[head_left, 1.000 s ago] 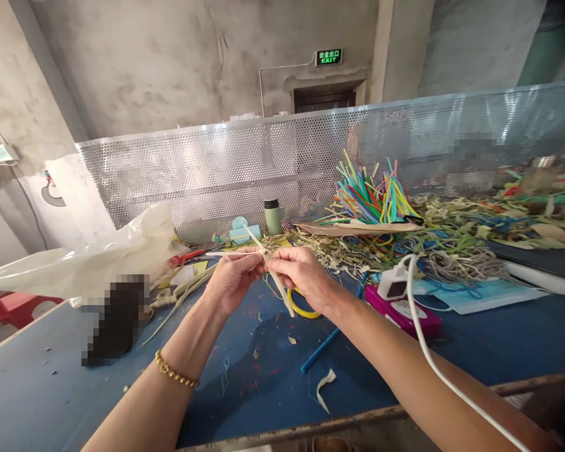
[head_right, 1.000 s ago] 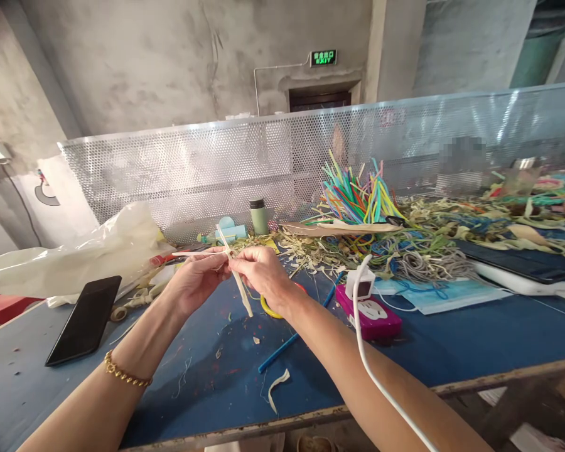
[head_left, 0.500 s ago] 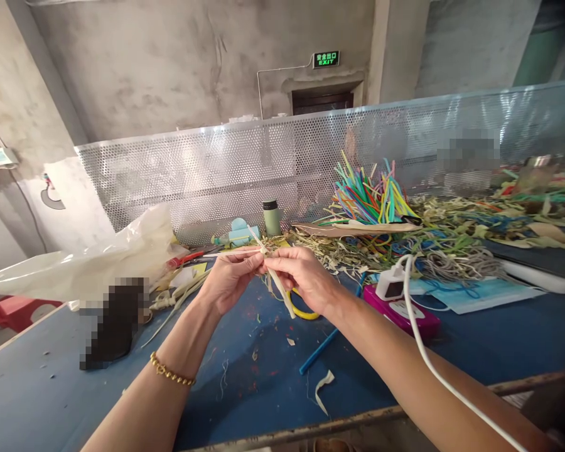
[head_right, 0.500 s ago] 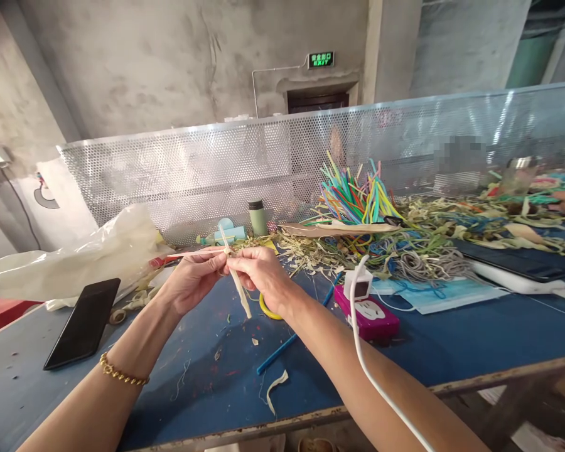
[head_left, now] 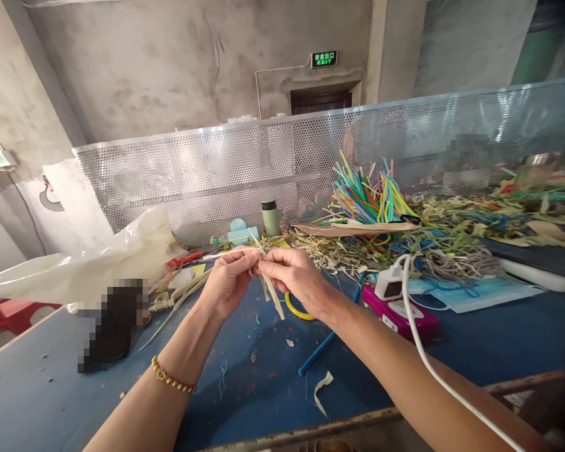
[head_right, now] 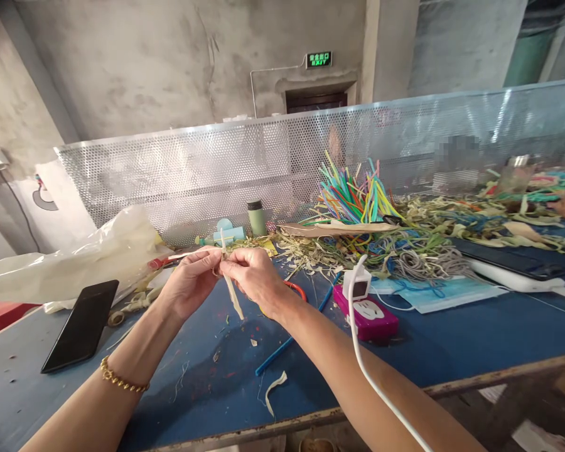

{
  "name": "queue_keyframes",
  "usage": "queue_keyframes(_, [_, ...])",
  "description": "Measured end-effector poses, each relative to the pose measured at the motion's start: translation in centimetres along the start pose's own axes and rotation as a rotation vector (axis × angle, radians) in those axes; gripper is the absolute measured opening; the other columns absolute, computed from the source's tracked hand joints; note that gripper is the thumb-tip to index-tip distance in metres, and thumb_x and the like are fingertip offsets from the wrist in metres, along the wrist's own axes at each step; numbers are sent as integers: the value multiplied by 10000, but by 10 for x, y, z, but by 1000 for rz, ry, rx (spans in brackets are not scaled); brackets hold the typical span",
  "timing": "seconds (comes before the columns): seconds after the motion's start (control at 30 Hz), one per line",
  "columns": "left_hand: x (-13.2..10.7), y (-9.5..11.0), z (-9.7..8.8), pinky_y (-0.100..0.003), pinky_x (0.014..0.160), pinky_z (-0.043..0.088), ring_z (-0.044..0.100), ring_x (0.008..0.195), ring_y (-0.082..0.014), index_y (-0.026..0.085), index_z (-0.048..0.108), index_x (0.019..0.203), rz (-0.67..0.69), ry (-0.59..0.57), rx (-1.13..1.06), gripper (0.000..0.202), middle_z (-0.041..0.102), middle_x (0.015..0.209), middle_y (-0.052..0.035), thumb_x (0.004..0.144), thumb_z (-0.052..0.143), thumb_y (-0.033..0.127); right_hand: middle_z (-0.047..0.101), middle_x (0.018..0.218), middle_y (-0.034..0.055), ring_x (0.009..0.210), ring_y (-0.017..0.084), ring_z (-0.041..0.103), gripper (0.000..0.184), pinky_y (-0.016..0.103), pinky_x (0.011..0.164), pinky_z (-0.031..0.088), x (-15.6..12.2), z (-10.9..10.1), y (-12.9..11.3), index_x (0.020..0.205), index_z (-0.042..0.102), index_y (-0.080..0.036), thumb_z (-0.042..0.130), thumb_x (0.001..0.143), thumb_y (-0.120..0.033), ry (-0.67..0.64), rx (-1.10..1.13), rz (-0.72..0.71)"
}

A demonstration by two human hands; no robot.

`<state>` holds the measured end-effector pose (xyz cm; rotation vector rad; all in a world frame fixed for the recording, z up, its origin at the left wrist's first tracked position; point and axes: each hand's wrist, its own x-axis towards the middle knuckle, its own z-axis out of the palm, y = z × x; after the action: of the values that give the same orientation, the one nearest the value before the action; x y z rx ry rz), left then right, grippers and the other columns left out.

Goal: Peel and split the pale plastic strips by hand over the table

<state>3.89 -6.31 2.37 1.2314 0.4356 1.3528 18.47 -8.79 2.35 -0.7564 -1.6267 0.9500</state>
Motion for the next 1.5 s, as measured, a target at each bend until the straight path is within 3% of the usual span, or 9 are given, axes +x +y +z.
queue_keyframes(0.23, [3, -1, -6, -224, 601, 408, 489, 571, -86, 111, 687, 664, -23, -22, -22, 165, 573, 585, 3, 658, 810, 220, 420, 500, -52, 466, 73, 373, 322, 240, 458, 265, 2, -3, 0, 596, 498, -174, 587, 854, -346, 34, -259, -155])
queue_keyframes(0.37, [3, 2, -7, -225, 587, 397, 489, 571, -92, 118, 683, 658, -28, -75, 7, 185, 576, 593, -3, 669, 812, 251, 446, 461, -52, 427, 74, 413, 320, 229, 436, 312, 2, -12, -8, 675, 575, -164, 572, 879, -411, 194, -306, -154])
queue_keyframes(0.47, [2, 1, -6, -221, 567, 381, 484, 555, -88, 116, 704, 691, -19, -74, 68, 174, 589, 596, -5, 681, 808, 255, 514, 442, -43, 381, 91, 475, 284, 219, 393, 353, 3, -14, -8, 895, 669, -142, 601, 865, -416, 113, -243, -64])
queue_keyframes(0.53, [1, 0, -6, -224, 572, 382, 483, 556, -86, 108, 716, 699, -20, -88, 106, 174, 599, 603, -12, 701, 796, 263, 537, 434, -35, 360, 98, 493, 268, 213, 365, 362, 3, -14, -5, 938, 683, -133, 634, 844, -379, 63, -224, -46])
queue_keyframes(0.7, [1, -2, -9, -237, 577, 374, 487, 564, -88, 101, 717, 678, -10, -118, 170, 195, 603, 618, -22, 731, 777, 279, 535, 411, -33, 338, 93, 482, 146, 201, 335, 362, 3, -15, -3, 826, 658, -151, 642, 833, -296, 101, -261, -83])
queue_keyframes(0.9, [0, 0, -9, -243, 585, 387, 507, 582, -96, 116, 733, 731, 4, -144, 152, 169, 625, 660, -26, 728, 783, 277, 618, 616, 6, 457, 93, 564, 160, 215, 401, 468, 0, -19, -16, 760, 594, -155, 656, 810, -293, -35, -28, -20])
queue_keyframes(1.2, [-2, 3, -3, -234, 561, 392, 501, 563, -93, 98, 731, 690, -34, -179, 131, 181, 612, 619, -31, 727, 775, 269, 512, 548, -50, 448, 56, 409, 111, 204, 422, 319, 5, -18, -9, 768, 591, -156, 635, 810, -249, 9, -72, -127])
queue_keyframes(1.5, [-4, 1, -3, -221, 560, 364, 490, 562, -91, 120, 696, 697, -86, -124, 45, 173, 586, 597, -12, 700, 797, 261, 562, 593, -35, 502, 64, 432, 119, 218, 477, 315, 2, -9, -14, 740, 566, -171, 638, 809, -236, 16, -27, -150])
